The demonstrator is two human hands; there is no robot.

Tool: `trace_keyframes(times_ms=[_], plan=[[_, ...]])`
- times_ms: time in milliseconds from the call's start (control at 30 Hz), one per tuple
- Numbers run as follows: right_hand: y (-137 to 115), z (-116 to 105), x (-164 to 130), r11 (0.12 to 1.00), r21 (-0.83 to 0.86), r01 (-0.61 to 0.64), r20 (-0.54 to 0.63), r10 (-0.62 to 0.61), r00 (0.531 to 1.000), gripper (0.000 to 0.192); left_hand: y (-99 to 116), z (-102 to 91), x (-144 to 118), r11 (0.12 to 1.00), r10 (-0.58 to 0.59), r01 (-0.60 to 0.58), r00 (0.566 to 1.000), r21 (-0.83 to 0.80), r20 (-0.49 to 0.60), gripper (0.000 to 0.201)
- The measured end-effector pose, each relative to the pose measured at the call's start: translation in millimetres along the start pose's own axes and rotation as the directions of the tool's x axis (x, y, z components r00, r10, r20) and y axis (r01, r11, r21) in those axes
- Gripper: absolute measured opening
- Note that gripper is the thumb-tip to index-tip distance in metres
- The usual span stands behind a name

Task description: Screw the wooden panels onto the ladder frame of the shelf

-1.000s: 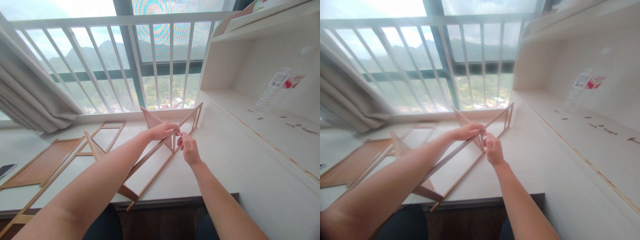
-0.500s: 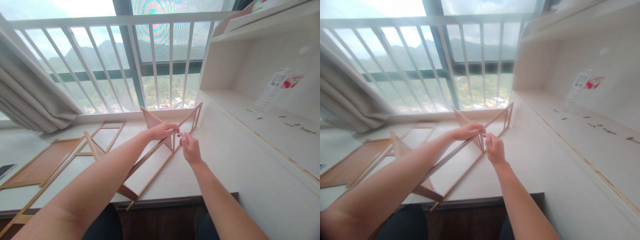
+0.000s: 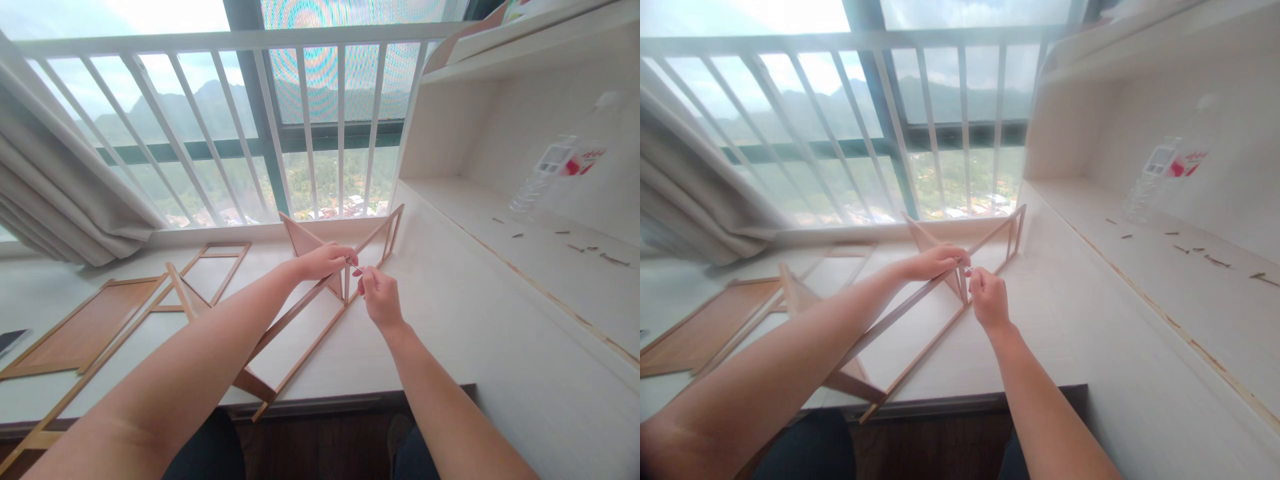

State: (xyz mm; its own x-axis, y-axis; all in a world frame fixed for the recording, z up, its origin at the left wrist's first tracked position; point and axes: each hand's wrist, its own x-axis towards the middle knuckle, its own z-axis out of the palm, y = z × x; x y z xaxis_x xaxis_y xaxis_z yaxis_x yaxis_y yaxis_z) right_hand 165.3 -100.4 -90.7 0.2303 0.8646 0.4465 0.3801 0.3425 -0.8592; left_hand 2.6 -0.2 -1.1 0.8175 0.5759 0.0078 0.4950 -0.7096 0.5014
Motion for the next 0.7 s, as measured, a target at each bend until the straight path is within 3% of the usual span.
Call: trace_keyframes(times_ms=[700], plan=[[-3.1, 3.3, -0.2, 0.98, 0.141, -0.139, 0.009, 0.139, 0.99, 0.047, -1.2, -0.5, 0.6, 1.0, -0.002, 0.002, 1.0, 0.022, 0.002, 0.039]])
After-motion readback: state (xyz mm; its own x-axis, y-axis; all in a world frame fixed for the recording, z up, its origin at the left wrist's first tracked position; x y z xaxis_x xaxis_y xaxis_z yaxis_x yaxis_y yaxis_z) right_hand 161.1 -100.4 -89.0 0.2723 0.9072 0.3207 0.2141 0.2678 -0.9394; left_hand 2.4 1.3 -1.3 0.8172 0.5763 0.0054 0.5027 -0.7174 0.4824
